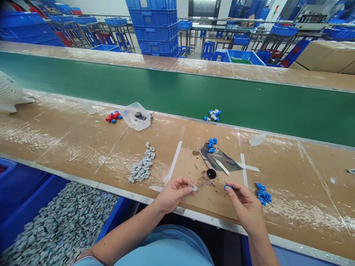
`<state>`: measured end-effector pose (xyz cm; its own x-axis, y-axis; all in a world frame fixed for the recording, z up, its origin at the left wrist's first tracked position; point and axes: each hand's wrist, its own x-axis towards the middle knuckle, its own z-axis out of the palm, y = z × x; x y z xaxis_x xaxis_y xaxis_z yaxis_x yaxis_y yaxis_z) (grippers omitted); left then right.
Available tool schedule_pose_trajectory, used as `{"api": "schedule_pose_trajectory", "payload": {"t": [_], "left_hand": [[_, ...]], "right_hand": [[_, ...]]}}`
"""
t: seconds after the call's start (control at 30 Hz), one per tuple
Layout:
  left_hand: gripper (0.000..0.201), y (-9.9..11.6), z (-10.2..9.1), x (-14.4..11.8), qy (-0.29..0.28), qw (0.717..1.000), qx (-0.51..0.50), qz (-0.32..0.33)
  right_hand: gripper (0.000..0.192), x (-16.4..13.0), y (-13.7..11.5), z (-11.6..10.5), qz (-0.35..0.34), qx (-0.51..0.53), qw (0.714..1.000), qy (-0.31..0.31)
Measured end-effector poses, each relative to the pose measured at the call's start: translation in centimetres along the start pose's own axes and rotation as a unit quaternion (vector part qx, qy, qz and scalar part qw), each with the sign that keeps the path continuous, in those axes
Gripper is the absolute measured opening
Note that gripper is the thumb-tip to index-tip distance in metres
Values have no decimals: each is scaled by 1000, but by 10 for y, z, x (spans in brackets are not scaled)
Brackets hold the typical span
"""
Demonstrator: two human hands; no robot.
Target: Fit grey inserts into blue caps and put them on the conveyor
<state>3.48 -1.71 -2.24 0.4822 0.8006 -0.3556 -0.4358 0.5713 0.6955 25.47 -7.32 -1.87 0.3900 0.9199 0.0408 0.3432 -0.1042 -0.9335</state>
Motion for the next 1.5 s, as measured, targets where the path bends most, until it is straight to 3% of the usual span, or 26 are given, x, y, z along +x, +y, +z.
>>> {"api": "schedule_pose_trajectory", "payload": {"t": [0.13,0.23,0.47,0.8,0.97,1.3,1.5], "left_hand": [[32,-3,-2,6,48,994,88,40],[29,-5,-3,8,53,990,119,44],[31,-7,-5,7,36,993,106,38],[34,-10,-6,9,40,994,90,41],[36,-12,-6,8,24,994,95,38],[39,-10,-5,7,21,994,105,29],[37,-14,-7,8,22,991,125,44]], "right_hand": [[36,3,-1,0,-40,-45,998,-27],[31,5,-3,1,-78,-52,995,-22],[29,15,-7,-1,-125,-150,978,-73],[26,24,-31,5,-233,-268,932,-74],[23,27,-30,9,-252,-308,914,-79],[20,30,-33,12,-349,-347,867,-74],[18,30,-36,11,-353,-331,873,-64]]}}
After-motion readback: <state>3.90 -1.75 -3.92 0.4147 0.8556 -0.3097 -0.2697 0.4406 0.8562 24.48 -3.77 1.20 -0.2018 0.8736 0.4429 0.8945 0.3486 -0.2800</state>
